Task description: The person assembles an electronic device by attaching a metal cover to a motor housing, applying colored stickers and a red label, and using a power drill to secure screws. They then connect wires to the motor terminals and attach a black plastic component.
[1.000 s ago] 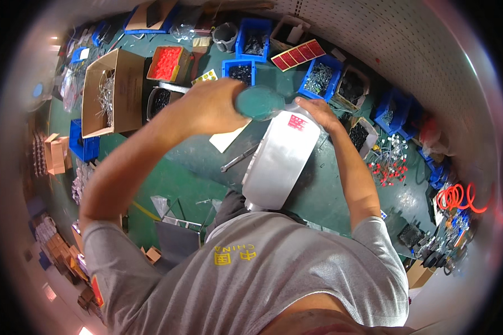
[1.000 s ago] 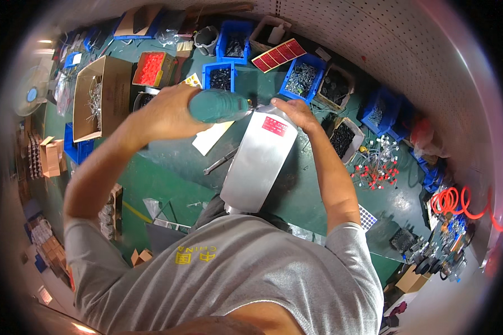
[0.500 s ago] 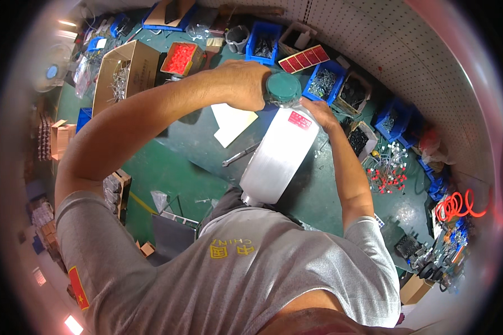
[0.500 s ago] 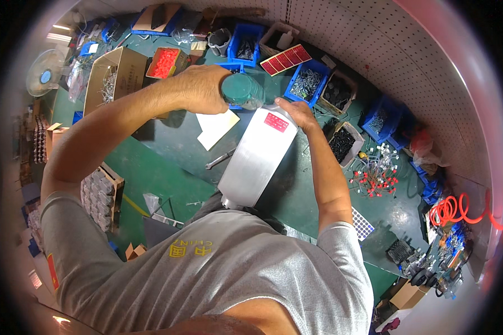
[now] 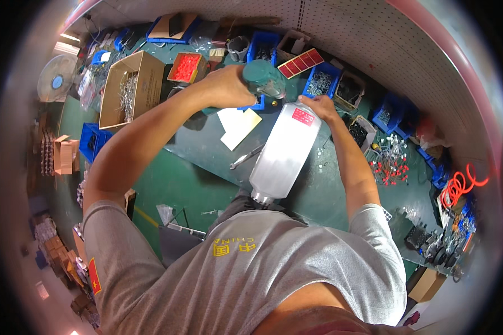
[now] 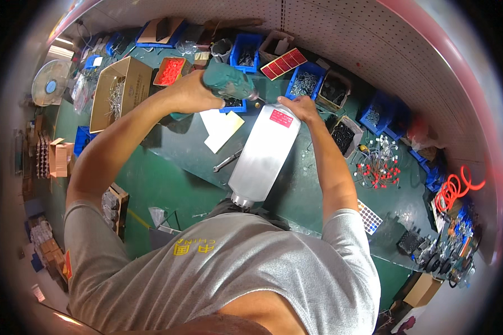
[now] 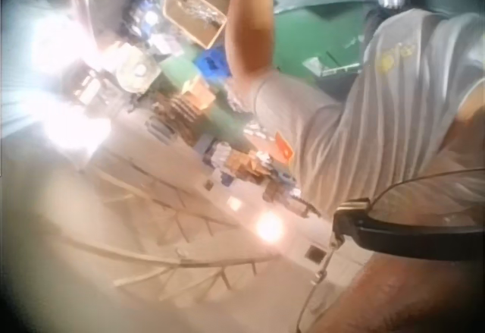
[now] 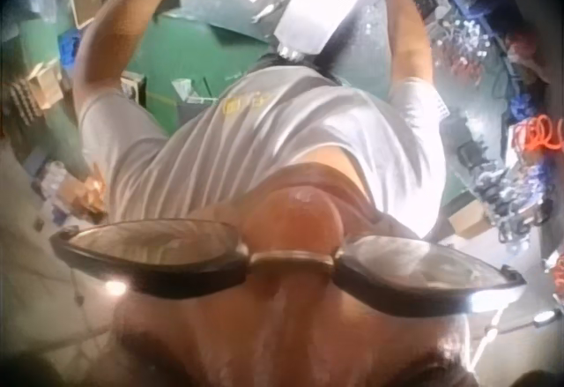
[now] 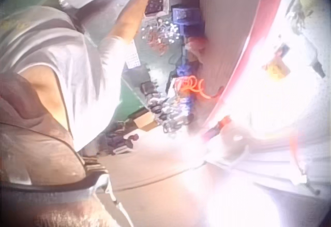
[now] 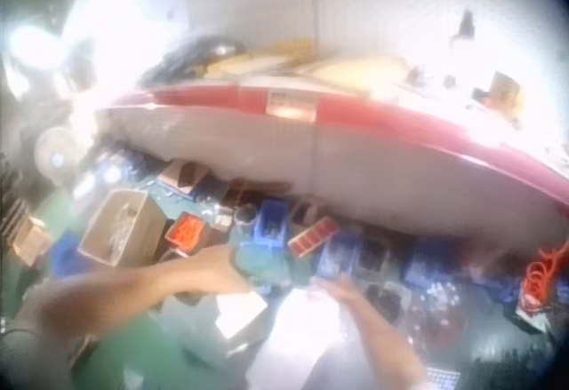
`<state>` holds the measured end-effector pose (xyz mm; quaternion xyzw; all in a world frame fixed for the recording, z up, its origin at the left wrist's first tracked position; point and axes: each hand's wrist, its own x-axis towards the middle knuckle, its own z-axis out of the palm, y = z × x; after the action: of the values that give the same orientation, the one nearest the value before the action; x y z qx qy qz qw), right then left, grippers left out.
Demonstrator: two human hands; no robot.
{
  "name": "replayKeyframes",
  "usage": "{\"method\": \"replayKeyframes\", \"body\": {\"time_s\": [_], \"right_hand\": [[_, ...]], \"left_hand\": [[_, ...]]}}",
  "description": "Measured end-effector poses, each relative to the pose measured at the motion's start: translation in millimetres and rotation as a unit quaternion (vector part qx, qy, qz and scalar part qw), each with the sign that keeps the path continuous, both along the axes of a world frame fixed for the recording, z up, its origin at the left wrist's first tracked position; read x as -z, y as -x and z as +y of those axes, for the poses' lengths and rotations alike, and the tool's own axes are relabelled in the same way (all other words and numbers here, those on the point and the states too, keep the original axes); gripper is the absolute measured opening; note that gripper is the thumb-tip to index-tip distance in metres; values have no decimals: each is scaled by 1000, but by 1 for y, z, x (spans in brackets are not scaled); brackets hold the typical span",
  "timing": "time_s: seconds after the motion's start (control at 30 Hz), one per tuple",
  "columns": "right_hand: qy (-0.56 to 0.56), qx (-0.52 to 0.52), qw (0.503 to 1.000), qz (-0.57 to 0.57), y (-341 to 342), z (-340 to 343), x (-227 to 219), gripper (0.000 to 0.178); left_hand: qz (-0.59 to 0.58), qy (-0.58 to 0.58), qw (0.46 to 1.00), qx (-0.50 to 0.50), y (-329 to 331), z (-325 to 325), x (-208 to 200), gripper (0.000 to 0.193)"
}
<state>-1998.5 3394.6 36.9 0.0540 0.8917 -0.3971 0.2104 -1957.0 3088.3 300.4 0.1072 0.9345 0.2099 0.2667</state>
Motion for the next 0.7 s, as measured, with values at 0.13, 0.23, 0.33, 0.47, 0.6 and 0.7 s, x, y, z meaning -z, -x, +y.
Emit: {"method": "replayKeyframes", "body": {"time_s": [0.13,0.23,0.33,0.47,0.6,0.7], "right_hand": [[-5,52,987,150,-4,-6,-12,60],[102,130,953,254,-21,-38,-43,34],[343,238,893,170,-41,-87,-59,25],[511,278,813,-20,-83,-169,-60,27],[442,383,794,-165,-101,-252,4,29],[363,437,799,-196,-100,-283,70,15]], "left_hand": [[14,-83,996,-41,-25,-32,-1,49],[-19,-193,976,-104,-56,-62,-2,42],[2,-246,964,-96,-83,-102,23,34],[56,-361,924,-112,-127,-137,57,31],[62,-400,899,-166,-159,-186,150,41],[177,-262,934,-164,-182,-211,232,47]]}}
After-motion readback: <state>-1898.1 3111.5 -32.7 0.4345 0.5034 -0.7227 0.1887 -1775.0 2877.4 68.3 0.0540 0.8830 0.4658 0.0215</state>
